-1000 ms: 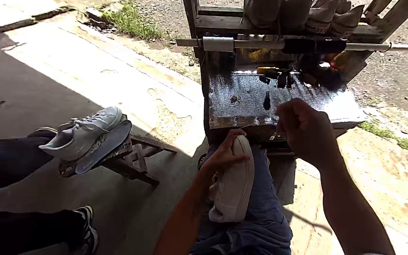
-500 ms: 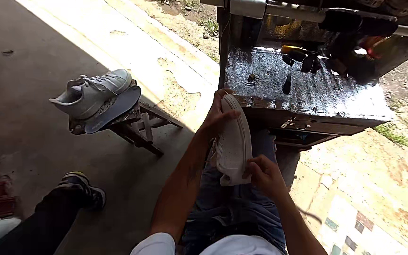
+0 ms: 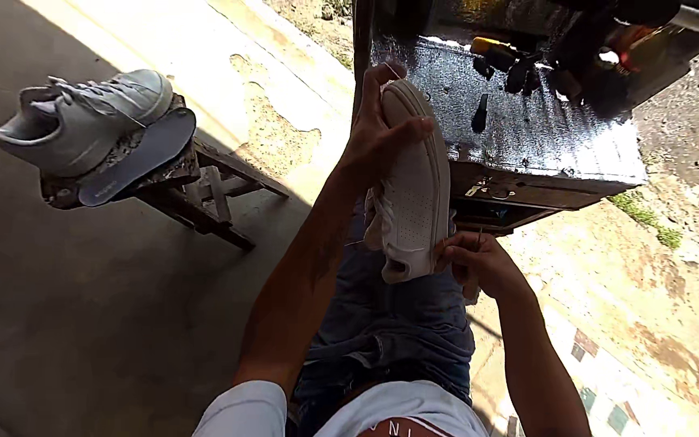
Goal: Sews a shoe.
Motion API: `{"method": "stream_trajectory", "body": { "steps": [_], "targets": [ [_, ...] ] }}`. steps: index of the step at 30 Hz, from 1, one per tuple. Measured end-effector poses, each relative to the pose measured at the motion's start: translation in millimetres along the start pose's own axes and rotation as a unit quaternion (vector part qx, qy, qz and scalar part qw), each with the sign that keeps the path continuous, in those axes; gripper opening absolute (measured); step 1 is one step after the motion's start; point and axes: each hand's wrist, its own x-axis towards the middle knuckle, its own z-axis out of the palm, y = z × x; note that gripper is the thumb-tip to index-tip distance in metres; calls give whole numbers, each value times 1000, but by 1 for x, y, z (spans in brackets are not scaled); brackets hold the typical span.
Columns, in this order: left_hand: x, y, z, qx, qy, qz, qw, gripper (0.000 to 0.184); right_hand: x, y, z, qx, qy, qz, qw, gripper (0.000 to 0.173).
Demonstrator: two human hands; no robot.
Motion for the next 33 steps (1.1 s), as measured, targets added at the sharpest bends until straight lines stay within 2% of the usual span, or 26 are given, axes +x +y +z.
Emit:
{"method": "stream_trajectory", "body": {
  "steps": [4, 7, 16, 30, 33],
  "targets": [
    [-25, -43, 12, -8, -16, -52, 999, 94, -21, 25, -19, 49, 44, 22, 998, 21],
    [-27, -63, 9, -12, -8, -65, 998, 97, -37, 38, -18, 69, 57, 36, 995, 23],
    [-19, -74, 7, 10, -3, -78, 997, 78, -45, 82, 2, 110, 59, 68, 990, 22],
    [-20, -74, 11, 6, -2, -78, 997, 80, -44, 89, 2, 122, 58, 67, 989, 21],
    [-19, -76, 11, -7, -3, -79, 997, 76, -44, 91, 2, 112, 62, 64, 990, 20]
  ]
}}
